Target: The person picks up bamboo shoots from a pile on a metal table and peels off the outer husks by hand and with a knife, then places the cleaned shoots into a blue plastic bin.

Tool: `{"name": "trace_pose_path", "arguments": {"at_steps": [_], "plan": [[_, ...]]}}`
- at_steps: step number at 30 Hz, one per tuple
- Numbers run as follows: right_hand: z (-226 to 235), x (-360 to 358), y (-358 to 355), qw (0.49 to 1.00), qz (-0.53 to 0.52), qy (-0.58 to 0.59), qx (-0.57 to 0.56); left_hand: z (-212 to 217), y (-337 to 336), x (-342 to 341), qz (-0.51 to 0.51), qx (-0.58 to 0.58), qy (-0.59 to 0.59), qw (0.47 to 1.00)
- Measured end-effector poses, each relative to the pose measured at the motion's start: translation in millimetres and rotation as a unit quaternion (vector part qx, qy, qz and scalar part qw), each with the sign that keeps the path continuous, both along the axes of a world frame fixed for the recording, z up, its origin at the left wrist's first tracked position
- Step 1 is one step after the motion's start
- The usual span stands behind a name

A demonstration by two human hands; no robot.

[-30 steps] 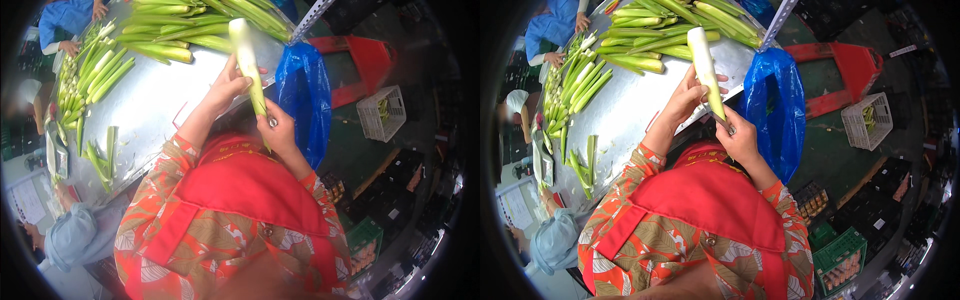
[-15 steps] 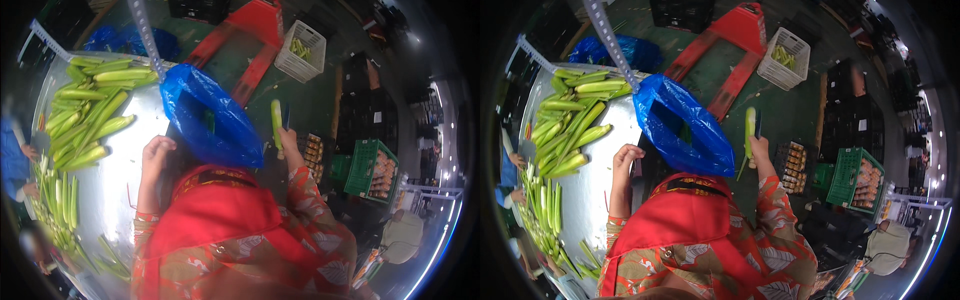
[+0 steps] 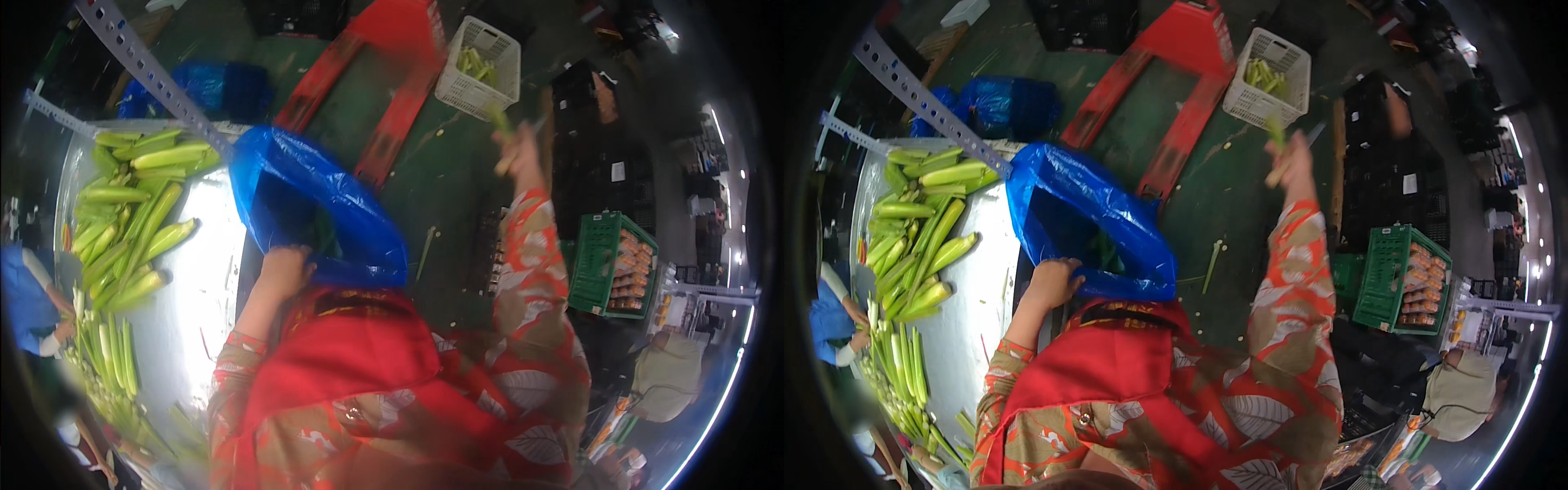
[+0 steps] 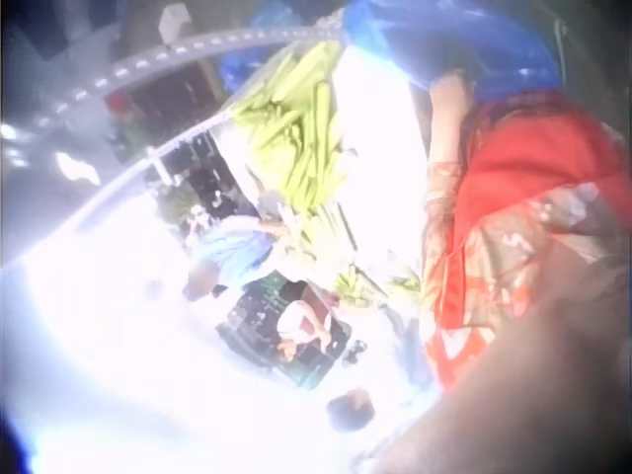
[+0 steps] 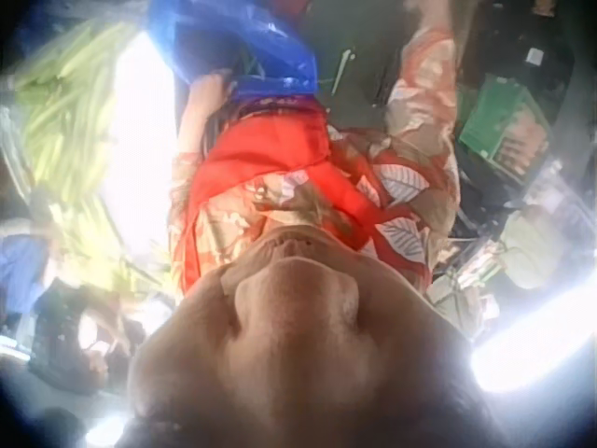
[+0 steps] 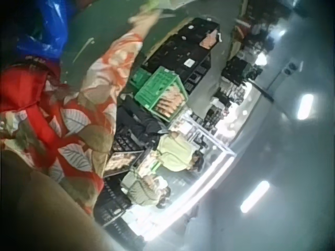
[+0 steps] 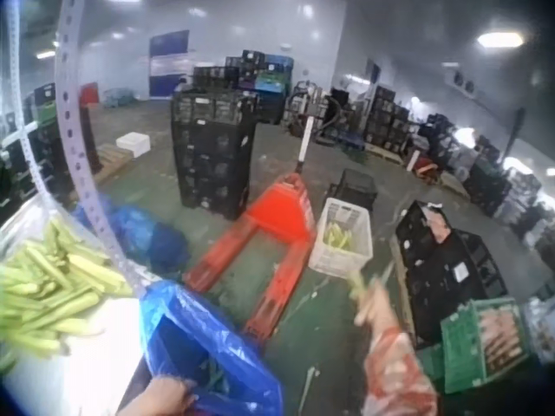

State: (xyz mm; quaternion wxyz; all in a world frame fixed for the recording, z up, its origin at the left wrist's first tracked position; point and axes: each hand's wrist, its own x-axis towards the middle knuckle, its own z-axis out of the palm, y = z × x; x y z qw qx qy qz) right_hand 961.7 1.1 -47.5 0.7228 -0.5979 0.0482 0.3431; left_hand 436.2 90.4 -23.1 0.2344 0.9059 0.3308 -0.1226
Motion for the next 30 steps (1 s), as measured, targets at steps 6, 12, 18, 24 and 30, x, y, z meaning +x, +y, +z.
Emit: {"name": "trace_pose_path", "arguments": {"at_steps": [6, 12, 18, 24, 30], "plan": [[48.4, -15.4, 58.8, 0.983, 0.148, -0.103, 0.024, -22.0, 9.2, -8.4, -0.046, -0.023, 0.135, 0.990], [19.5, -207.6, 47.9, 0.903, 0.415, -0.104, 0.034, 2.2, 20.7, -4.3, 0.083, -0.074, -0.136, 0.984], [10.9, -275.7, 29.1, 0.851, 0.508, -0.124, -0.043, -23.7, 76.7, -134.9, 0.517, 0.115, -0.367, 0.765], [-0.4, -285.3, 27.9, 0.873, 0.465, -0.136, -0.052, -18.3, 68.6, -267.1, 0.535, 0.379, -0.078, 0.751], [8.0, -317.9, 40.2, 0.850, 0.489, -0.174, -0.085, -14.3, 80.0, -319.7, 0.424, 0.330, 0.084, 0.839]]}}
